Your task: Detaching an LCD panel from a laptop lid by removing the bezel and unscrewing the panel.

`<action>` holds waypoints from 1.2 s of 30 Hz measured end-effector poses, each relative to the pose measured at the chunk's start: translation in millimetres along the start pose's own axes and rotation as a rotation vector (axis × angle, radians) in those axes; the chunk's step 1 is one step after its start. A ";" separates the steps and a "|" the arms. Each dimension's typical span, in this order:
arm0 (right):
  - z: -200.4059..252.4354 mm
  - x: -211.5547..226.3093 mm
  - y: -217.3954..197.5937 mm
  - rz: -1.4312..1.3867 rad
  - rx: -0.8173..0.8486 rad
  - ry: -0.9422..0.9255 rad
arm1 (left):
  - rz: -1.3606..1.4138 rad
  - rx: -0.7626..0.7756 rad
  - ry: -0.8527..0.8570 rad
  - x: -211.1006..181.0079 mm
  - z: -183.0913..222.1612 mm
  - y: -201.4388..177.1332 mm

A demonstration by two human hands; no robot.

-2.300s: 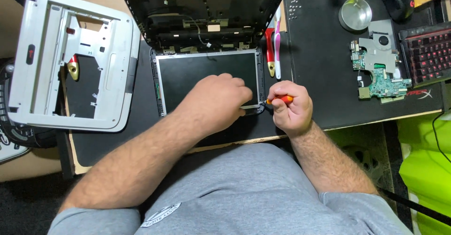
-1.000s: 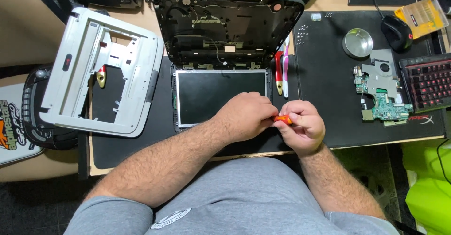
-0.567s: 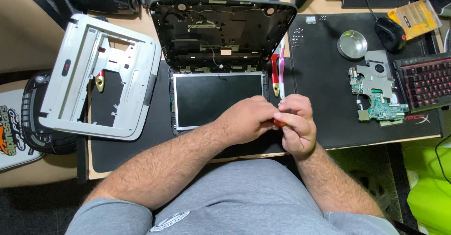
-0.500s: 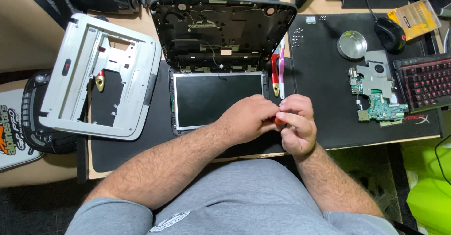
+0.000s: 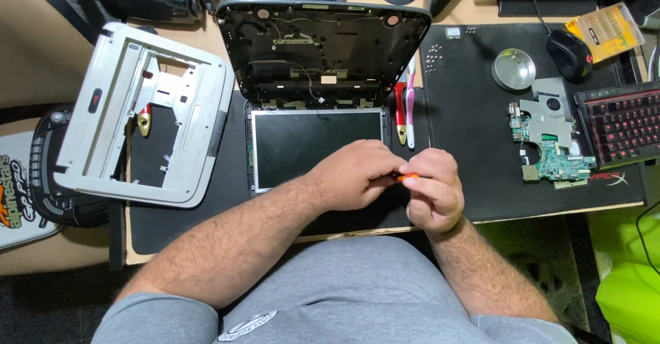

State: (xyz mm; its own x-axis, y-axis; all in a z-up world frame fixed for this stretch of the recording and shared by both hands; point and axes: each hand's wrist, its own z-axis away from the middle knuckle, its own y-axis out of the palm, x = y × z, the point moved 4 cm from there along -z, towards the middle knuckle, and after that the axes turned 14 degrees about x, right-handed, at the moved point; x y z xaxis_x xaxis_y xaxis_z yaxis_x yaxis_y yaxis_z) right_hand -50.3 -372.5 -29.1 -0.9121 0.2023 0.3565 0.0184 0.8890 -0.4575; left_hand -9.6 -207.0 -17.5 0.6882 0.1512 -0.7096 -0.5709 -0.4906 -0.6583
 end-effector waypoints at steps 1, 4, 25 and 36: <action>-2.8 1.5 1.0 0.000 -0.001 0.000 | 0.000 0.001 0.000 2.3 -0.5 2.5; -10.7 5.6 1.4 0.009 -0.035 0.015 | -0.024 -0.037 -0.004 7.7 -1.3 7.0; -4.5 1.6 0.6 -0.028 -0.047 0.084 | -0.224 -0.071 0.012 8.6 0.7 9.6; -17.5 6.8 2.9 -0.024 -0.017 0.075 | -0.211 -0.012 -0.036 5.5 -0.5 12.9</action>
State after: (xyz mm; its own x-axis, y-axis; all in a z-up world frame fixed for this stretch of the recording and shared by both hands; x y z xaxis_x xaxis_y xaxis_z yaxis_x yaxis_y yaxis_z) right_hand -49.3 -361.4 -13.7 -0.8789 0.2109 0.4278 0.0048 0.9008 -0.4342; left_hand -12.9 -212.9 -29.7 0.7753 0.2823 -0.5650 -0.4102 -0.4550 -0.7904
